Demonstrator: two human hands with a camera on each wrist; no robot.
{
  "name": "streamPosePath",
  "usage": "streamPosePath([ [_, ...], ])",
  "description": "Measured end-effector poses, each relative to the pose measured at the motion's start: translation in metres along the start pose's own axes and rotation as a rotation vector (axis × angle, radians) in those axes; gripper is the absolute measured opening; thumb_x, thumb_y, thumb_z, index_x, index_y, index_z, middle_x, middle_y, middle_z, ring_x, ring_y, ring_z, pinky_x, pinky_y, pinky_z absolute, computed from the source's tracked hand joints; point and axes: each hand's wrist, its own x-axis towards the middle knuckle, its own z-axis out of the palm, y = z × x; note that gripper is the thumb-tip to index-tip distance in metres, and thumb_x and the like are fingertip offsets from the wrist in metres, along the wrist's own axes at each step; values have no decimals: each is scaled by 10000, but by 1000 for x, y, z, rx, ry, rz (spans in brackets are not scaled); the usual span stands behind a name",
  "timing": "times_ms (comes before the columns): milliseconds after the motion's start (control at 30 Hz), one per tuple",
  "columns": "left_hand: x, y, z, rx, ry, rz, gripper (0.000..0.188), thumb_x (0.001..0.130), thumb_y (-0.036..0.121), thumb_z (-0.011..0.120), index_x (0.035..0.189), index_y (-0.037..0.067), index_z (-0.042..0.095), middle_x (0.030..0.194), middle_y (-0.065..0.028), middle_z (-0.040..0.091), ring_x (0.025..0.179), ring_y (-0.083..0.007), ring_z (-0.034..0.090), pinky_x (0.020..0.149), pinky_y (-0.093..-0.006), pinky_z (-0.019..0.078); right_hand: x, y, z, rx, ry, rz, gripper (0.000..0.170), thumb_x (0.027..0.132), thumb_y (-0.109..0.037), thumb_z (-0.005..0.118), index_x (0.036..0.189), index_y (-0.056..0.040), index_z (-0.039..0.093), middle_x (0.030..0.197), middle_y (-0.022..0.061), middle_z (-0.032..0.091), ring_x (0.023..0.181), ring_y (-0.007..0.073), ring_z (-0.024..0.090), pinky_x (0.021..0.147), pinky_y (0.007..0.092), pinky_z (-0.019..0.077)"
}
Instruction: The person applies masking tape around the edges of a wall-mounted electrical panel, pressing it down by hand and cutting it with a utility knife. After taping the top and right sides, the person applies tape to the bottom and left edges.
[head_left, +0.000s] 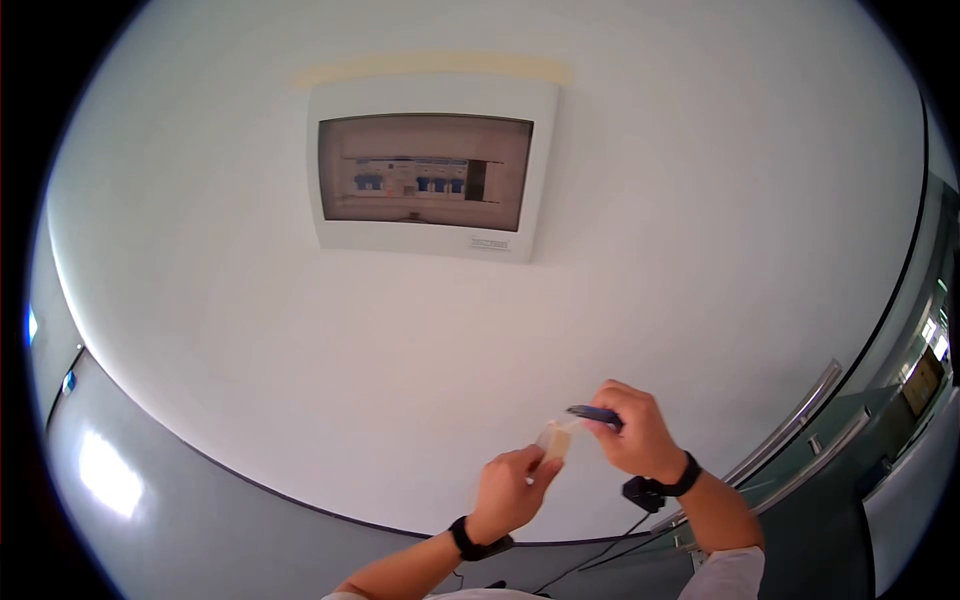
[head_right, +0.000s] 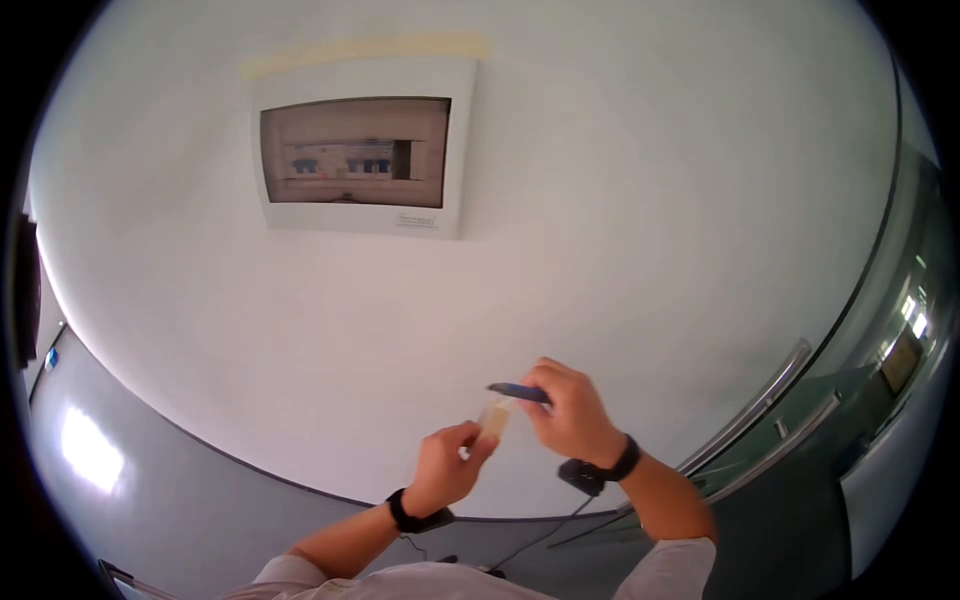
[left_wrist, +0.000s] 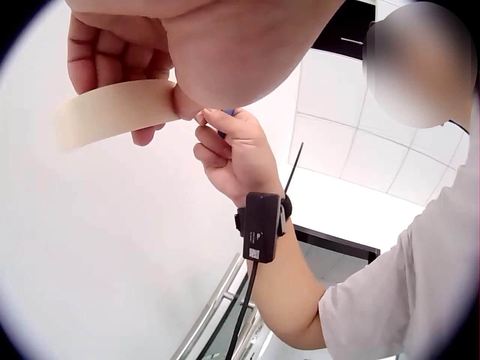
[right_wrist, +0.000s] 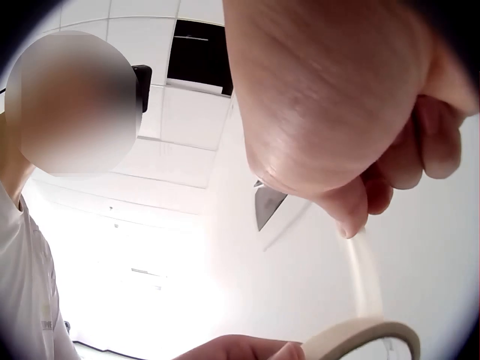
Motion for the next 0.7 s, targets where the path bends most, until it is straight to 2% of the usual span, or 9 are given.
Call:
streamPosePath([
  [67, 7, -6, 18, -49, -98, 63, 275, 1002, 262, 779, 887, 25, 702, 747, -194, 695, 648, -386, 675, 573, -452, 504, -12, 5, -22, -55, 21, 33, 122, 869, 25, 747, 916, 15, 635, 831, 141, 600, 666, 331, 586, 620, 390, 472],
  [100, 9, -5, 21, -111, -227, 110, 261, 1013, 265, 771, 898, 39, 710, 774, -173, 711, 704, -368, 701, 705, -494, 531, -18, 6, -36, -79, 29, 71, 120, 882, 10, 751, 906, 14, 633, 807, 126, 587, 651, 293, 567, 615, 372, 460],
  [133, 4, 0, 24, -100, -270, 206, 225, 1028, 266, 760, 1015, 45, 718, 940, -161, 751, 907, -351, 734, 933, -537, 514, -25, 7, -52, -109, 37, 110, 125, 895, -4, 754, 897, 12, 631, 784, 111, 574, 636, 255, 547, 609, 354, 449],
  [200, -2, 2, 38, -258, -304, 326, 259, 1051, 256, 732, 1180, 37, 681, 1184, -153, 734, 1211, -349, 689, 1171, -591, 392, -36, 4, -83, -175, 81, 214, 139, 925, -31, 750, 873, -1, 625, 745, 70, 540, 641, 176, 499, 609, 319, 421],
  [300, 3, 21, 38, -373, -365, 529, 273, 1073, 190, 692, 1274, 17, 629, 1318, -155, 683, 1381, -368, 604, 1259, -576, 342, -33, -19, -112, -182, 99, 249, 174, 916, -39, 763, 845, -17, 607, 733, 37, 534, 665, 127, 470, 615, 310, 405],
  [400, 16, 44, 22, -446, -380, 636, 208, 1078, 110, 660, 1265, 22, 630, 1333, -166, 671, 1444, -353, 571, 1280, -580, 328, -15, -46, -128, -186, 188, 211, 193, 934, -62, 759, 839, -22, 596, 726, 19, 505, 671, 111, 452, 621, 297, 397],
  [533, 37, 60, -6, -384, -272, 619, 185, 1050, 43, 675, 1231, 30, 643, 1138, -158, 705, 1133, -344, 684, 1202, -558, 431, 29, -91, -142, -262, 126, 204, 198, 955, -79, 754, 849, -26, 596, 728, -11, 497, 681, 84, 452, 627, 288, 400],
  [567, 44, 65, -13, -378, -196, 649, 166, 1029, 34, 699, 1188, 25, 652, 1020, -155, 697, 994, -360, 670, 1103, -533, 486, 41, -99, -142, -259, 95, 212, 207, 959, -84, 759, 852, -25, 592, 725, -8, 504, 683, 78, 460, 627, 286, 404],
  [700, 63, 80, -48, -302, -93, 610, 141, 1009, 54, 722, 1132, 19, 662, 1040, -176, 696, 1052, -408, 658, 965, -499, 488, 92, -119, -138, -306, 32, 179, 226, 972, -106, 782, 861, -5, 613, 721, 14, 557, 691, 75, 498, 641, 279, 431],
])
